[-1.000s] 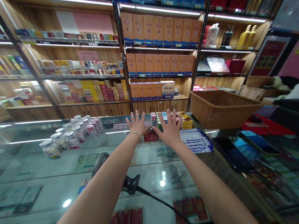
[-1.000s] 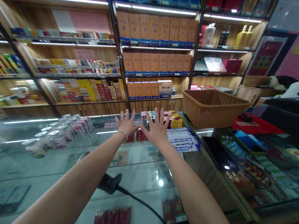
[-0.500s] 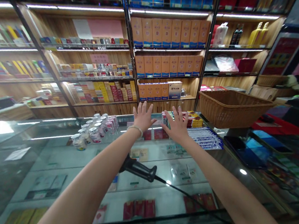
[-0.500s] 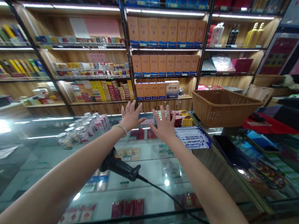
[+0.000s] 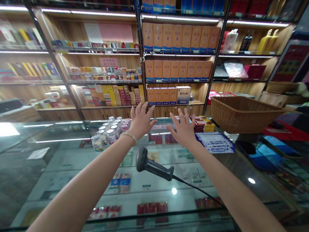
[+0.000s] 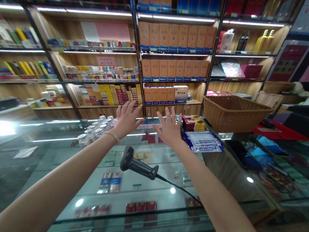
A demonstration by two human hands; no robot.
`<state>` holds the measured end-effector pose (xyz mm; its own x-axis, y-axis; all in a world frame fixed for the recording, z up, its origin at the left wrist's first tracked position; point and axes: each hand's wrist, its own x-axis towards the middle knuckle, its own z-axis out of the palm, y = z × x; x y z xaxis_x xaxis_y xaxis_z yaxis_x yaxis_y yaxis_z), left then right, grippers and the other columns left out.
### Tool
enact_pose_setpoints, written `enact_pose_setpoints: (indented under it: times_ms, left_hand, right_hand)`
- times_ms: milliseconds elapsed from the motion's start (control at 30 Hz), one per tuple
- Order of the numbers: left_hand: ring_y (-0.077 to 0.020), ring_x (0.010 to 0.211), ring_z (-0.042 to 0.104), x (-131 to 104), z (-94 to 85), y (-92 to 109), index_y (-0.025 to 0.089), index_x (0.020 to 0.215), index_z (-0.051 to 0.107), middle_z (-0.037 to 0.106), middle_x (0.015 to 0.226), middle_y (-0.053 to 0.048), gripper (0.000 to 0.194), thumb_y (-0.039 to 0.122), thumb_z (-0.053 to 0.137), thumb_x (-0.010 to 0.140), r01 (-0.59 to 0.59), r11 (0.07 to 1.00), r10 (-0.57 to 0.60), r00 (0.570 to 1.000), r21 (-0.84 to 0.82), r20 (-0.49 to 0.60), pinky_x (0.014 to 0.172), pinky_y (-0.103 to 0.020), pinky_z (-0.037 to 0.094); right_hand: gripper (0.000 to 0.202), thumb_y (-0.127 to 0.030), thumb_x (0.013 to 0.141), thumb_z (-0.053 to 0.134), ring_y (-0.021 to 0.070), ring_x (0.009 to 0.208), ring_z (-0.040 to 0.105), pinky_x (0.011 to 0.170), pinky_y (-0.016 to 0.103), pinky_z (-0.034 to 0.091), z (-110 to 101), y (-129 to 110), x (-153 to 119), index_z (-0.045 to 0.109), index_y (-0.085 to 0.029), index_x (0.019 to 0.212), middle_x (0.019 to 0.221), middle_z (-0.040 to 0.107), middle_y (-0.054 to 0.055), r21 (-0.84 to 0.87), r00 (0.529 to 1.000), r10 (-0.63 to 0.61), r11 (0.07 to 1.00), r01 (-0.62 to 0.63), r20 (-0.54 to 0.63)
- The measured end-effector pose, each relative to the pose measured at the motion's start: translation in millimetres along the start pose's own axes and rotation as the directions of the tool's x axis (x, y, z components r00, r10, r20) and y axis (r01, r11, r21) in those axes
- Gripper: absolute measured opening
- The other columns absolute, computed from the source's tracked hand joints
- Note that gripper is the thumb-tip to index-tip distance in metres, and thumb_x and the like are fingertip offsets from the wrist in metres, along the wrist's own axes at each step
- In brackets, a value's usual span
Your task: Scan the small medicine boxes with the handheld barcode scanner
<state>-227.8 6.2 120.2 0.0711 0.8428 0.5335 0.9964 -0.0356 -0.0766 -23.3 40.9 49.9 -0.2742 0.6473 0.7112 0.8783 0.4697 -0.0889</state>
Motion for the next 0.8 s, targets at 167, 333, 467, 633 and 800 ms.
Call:
enact_pose_setpoints:
  times_ms: [167, 333, 467, 633, 800]
  left_hand:
    - [-0.0343, 0.160, 0.020, -28.8, -7.2, -25.0, 0.029, 0.158, 0.045, 0.032, 0.171, -0.011, 0.063, 0.044, 0.057, 0.098, -0.023, 0.997, 0.024, 1.000, 0.067, -0.016, 0.131, -0.059, 0.007]
    - [-0.0341, 0.160, 0.020, -52.4, -3.8, -44.6, 0.030, 0.154, 0.050, 0.033, 0.170, -0.010, 0.058, 0.045, 0.054, 0.098, 0.008, 0.998, -0.004, 0.998, 0.061, -0.062, 0.131, -0.059, 0.004]
    - [-0.0337, 0.161, 0.018, -70.9, 1.3, -51.5, 0.031, 0.153, 0.051, 0.033, 0.171, -0.008, 0.056, 0.044, 0.052, 0.099, 0.025, 1.000, -0.024, 0.997, 0.018, -0.079, 0.132, -0.058, 0.000]
    - [-0.0315, 0.162, 0.018, -90.6, 6.3, -54.6, 0.032, 0.154, 0.050, 0.031, 0.172, -0.006, 0.055, 0.048, 0.046, 0.101, 0.060, 0.996, -0.056, 0.996, 0.072, -0.063, 0.133, -0.055, -0.001]
    - [-0.0319, 0.161, 0.020, -103.9, 10.4, -57.8, 0.032, 0.151, 0.053, 0.035, 0.170, -0.007, 0.052, 0.047, 0.048, 0.101, 0.056, 0.996, -0.052, 0.996, 0.069, -0.072, 0.133, -0.056, 0.000]
  right_hand:
    - [0.060, -0.056, 0.104, 0.043, 0.0376, 0.159, 0.016, 0.123, 0.069, 0.006, -11.2, -10.4, -9.9, 0.047, -0.029, 0.157, 0.171, 0.031, 0.014, -0.009, 1.000, 0.002, 1.000, -0.003, -0.015]
    - [0.059, -0.056, 0.104, 0.044, 0.0389, 0.159, 0.016, 0.123, 0.068, 0.008, -16.8, -22.3, -18.2, 0.049, -0.028, 0.156, 0.170, 0.032, 0.014, -0.022, 1.000, -0.001, 1.000, 0.001, -0.019]
    - [0.058, -0.054, 0.103, 0.047, 0.0406, 0.158, 0.016, 0.122, 0.069, 0.011, -15.0, -31.3, -28.5, 0.049, -0.028, 0.156, 0.171, 0.032, 0.014, -0.023, 1.000, 0.014, 1.000, -0.014, -0.014]
    - [0.056, -0.051, 0.103, 0.048, 0.0392, 0.159, 0.016, 0.123, 0.068, 0.011, -9.8, -36.0, -40.7, 0.052, -0.028, 0.154, 0.170, 0.032, 0.015, -0.035, 1.000, 0.006, 0.999, -0.006, -0.006]
    - [0.055, -0.051, 0.104, 0.047, 0.0386, 0.159, 0.016, 0.123, 0.067, 0.010, -8.0, -36.8, -48.1, 0.053, -0.028, 0.153, 0.171, 0.032, 0.014, -0.059, 1.000, 0.005, 0.998, -0.005, 0.001]
